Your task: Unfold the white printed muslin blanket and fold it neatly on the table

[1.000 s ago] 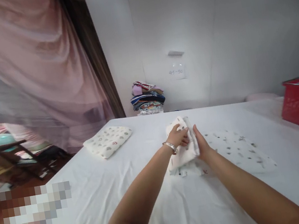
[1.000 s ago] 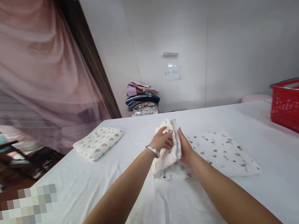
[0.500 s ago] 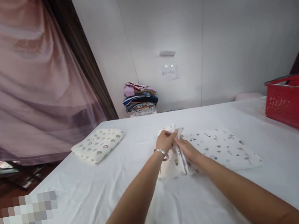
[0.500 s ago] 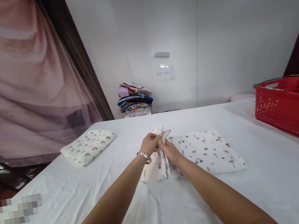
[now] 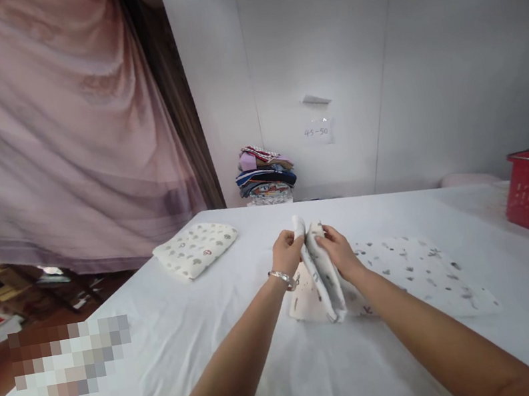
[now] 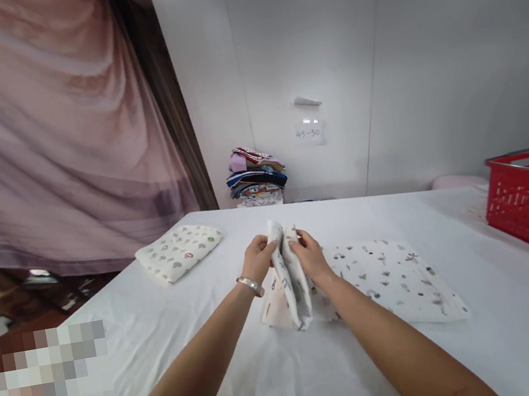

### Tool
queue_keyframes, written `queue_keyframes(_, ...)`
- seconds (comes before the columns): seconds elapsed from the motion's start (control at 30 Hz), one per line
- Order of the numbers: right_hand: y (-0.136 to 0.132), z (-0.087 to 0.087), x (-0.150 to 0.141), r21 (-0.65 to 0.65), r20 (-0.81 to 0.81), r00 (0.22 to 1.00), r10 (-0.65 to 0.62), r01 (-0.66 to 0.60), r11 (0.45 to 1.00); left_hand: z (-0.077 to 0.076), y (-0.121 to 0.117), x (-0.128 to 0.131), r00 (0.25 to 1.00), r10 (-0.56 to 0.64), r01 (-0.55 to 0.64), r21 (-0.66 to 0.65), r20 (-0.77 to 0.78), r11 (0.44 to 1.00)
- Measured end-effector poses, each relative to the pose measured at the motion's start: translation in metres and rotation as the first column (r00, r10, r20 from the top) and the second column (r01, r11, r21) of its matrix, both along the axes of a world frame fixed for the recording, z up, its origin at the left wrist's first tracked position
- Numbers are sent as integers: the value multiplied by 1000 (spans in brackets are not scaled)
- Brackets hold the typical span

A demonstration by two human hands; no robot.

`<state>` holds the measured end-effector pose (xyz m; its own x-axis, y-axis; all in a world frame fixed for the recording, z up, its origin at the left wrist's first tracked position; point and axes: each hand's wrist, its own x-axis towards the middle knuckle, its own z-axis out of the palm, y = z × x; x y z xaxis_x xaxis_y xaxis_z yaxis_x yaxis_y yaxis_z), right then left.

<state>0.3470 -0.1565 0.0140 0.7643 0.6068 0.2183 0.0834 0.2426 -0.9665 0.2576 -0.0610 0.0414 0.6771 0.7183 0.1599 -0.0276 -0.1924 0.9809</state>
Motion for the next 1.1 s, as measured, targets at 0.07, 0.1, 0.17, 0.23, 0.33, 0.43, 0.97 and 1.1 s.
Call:
queue_keyframes(0.07, 4, 8, -4, -1, 109, 994, -9, 9, 1000, 0, 3, -2, 998, 35, -40, 77, 56, 996)
queue_keyframes(0.1, 5, 11, -6, 6, 130, 991, -5, 4, 1000, 0, 4, -3, 997, 36, -45, 131, 68, 990)
queue_keyframes(0.17, 9, 16, -10, 23, 105, 994, -4, 1, 1000, -1, 3, -5, 998, 19, -32, 248, 53, 968)
queue_keyframes(0.23, 12, 18, -11, 31, 42, 999, -29, 28, 999, 0, 0, -8, 1000, 16, -18, 357, 7, 934)
queue_keyframes(0.33, 12, 18, -10, 18, 28, 996, -82, 81, 997, 4, -2, -13, 999, 42, -25, 494, -23, 869)
queue_keyframes(0.43, 11, 18, -7, -14, 90, 991, -103, 105, 994, 6, -3, -15, 999, -22, -5, 538, 45, 843)
queue_keyframes(0.97, -1, 46, -16, -70, -107, 984, 143, -151, 986, 14, -9, -24, 998, -11, 53, 648, -69, 760)
queue_keyframes(1.1, 24, 54, -20, 8, -166, 923, 348, -352, 936, 29, 22, -22, 955, 172, 2, 590, -240, 808)
